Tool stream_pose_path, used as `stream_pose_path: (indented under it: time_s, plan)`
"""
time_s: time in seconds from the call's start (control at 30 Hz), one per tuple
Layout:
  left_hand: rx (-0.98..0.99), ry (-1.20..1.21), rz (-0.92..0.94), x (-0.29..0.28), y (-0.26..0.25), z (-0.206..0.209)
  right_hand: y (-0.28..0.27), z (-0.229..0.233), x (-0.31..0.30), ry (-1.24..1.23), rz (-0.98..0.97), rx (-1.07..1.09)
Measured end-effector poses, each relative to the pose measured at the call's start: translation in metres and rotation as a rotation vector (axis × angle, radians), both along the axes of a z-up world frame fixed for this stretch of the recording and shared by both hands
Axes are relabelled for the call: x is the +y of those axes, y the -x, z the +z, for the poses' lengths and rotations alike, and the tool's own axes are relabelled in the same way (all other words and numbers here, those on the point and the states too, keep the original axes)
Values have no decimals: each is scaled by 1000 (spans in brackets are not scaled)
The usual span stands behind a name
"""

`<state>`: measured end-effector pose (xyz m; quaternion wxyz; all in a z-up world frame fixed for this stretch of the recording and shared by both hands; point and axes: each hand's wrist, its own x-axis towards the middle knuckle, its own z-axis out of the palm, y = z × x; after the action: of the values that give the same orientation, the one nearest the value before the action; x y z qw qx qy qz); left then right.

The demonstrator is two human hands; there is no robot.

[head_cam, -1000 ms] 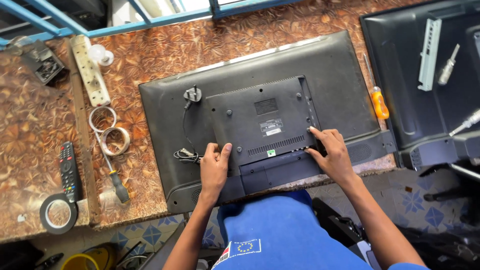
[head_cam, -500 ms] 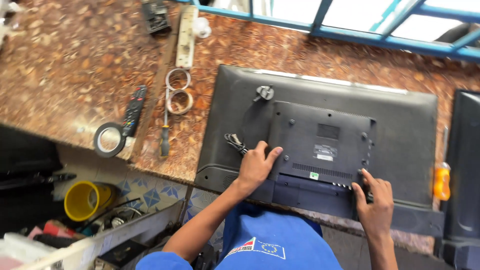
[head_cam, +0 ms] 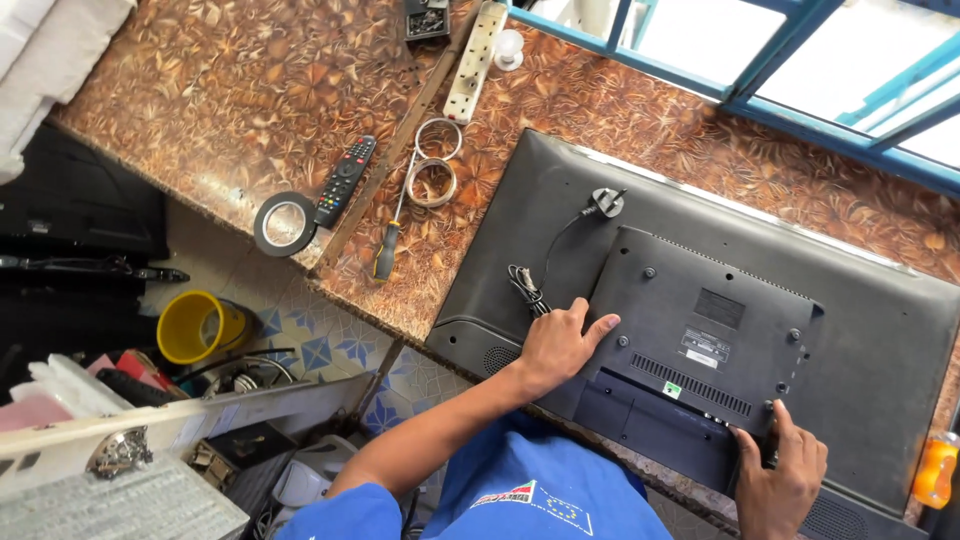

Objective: The person uses a screwdriver to remove screws from the back cover of a television. They then remove the cover to expose the internal circuit board and continue to unscrew components inside the chassis.

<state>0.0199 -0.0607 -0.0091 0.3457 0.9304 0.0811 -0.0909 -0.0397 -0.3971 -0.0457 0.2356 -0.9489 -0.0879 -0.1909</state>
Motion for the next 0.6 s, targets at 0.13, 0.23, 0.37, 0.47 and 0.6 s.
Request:
stream_pose_path:
  time_s: [0.13,0.23,0.37,0.47,0.6]
  plan:
    - [8,14,3,2,1,9,1,-4,-2,13,28,-50]
    - [9,53,15,4,0,12,1,-6,-3,-1,27,-47]
    - [8,108,20,8,-1,16,1,-3,-1,13,27,-26]
    - [-3,127,27,7,2,16,3,-1,-1,16,34,-15]
    - [5,108,27,7,0,16,2,-4,-1,-6,27,-39]
